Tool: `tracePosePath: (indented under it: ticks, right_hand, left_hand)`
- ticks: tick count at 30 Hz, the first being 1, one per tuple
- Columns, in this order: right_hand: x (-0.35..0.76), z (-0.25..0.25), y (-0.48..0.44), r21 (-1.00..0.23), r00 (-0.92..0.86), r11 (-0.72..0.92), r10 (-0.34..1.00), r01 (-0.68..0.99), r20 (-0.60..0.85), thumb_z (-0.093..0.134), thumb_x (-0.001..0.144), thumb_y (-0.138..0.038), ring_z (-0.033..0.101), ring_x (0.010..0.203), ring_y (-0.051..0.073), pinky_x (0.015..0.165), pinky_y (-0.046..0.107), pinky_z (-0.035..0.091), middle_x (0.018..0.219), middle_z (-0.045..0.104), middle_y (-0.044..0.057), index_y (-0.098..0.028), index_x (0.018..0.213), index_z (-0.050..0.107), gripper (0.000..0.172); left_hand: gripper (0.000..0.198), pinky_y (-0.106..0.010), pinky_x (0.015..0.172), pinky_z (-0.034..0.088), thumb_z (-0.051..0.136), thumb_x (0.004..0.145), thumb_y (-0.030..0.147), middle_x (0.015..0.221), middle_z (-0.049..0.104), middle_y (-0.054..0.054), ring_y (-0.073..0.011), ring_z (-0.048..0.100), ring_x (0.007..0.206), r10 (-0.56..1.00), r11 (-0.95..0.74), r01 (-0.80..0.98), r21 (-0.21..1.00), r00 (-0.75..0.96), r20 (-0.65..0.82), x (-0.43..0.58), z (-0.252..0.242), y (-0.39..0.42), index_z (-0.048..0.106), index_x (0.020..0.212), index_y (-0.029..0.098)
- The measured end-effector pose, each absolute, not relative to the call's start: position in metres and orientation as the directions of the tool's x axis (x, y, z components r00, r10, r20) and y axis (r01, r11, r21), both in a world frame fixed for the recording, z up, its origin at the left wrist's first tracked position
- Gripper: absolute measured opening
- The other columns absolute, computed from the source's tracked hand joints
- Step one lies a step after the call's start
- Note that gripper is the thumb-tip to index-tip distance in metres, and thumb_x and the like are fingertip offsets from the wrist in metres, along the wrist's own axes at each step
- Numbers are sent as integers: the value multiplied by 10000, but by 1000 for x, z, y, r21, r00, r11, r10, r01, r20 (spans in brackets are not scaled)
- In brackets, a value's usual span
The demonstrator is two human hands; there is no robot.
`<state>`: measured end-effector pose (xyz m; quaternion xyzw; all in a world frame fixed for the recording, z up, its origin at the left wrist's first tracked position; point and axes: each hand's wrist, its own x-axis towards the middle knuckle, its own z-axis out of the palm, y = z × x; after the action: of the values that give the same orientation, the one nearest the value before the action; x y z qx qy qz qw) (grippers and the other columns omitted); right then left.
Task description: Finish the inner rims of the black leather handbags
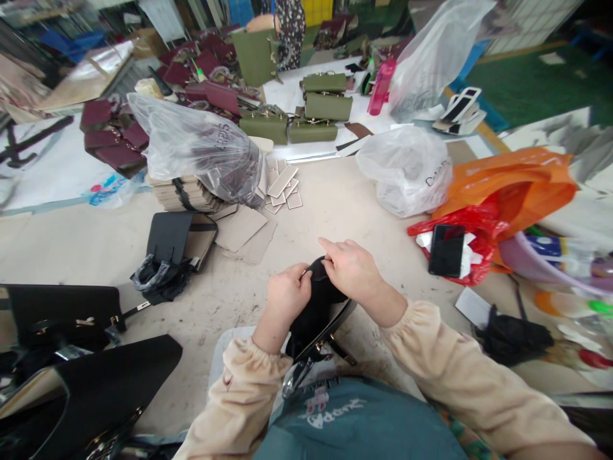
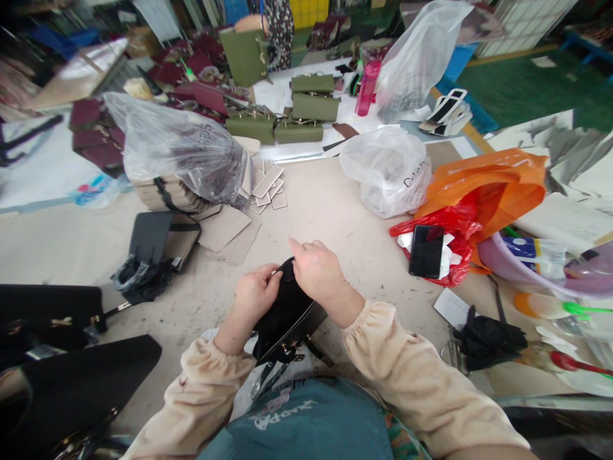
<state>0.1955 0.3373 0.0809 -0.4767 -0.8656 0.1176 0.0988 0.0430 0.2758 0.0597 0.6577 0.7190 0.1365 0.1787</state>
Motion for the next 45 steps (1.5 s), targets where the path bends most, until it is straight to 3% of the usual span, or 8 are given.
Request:
tracePosePath:
  ticks: [8,17,22,25,30,35,38,45]
  right_hand:
    - [194,81,338,-304,-510,498,859,812,46,476,847,-205,541,889,215,772,293,405,917,650,61,-165,1289,477,444]
    - [195,81,337,-280,-536,530,842,801,61,450,855,-185,550,883,230,788,312,418,956,647,108,-97,1299,466,452]
    - [198,77,338,-304,-530,531,843,791,92,461,846,-167,554,862,223,793,314,426,956,645,113,-80,1299,459,461]
    - [201,75,339,-325,-523,525,846,787,103,455,847,-159,558,862,220,793,313,434,947,644,109,-80,1308,449,468]
    - [201,74,340,-398,-497,494,862,773,106,495,832,-176,566,862,209,776,306,454,954,628,91,-127,1337,426,512]
    - [213,75,344,-587,-467,463,870,665,157,577,818,-292,570,793,164,748,283,476,933,607,59,-152,1331,430,552]
    - [232,78,339,-635,-418,453,882,626,217,566,835,-318,561,732,147,726,286,477,843,598,36,-143,1266,495,470]
    - [266,79,276,-720,-503,436,853,540,139,517,874,-364,529,616,121,612,261,450,739,590,12,-158,1240,520,420]
  left_hand:
    - [269,-241,806,452,441,882,266,1033,702,-20,-155,639,907,999,37,858,512,-25,-30,43,58,276,643,1057,228]
    - [232,-271,617,389,437,868,324,793,693,-41,-182,626,733,979,-20,966,259,71,-190,48,76,295,628,808,206]
    - [277,-274,602,367,394,895,394,808,695,-40,-187,627,723,983,6,971,239,38,-179,57,73,304,598,982,227]
    - [285,-269,598,353,362,909,358,819,689,-44,-179,621,738,982,-50,970,236,91,-166,59,69,306,610,891,218]
    - [319,-271,583,329,347,908,340,760,676,-58,-175,607,701,984,-29,980,197,62,-164,58,63,307,616,816,194]
    - [348,-269,578,325,340,907,364,746,680,-65,-175,604,680,981,61,984,167,-29,-190,52,60,307,630,823,190]
    - [364,-272,583,338,348,902,392,738,681,-70,-187,611,688,979,102,983,152,-72,-193,48,61,308,643,818,195]
    - [286,-264,634,383,446,847,382,728,684,-49,-185,620,746,963,207,946,249,-152,-222,36,69,310,655,755,211]
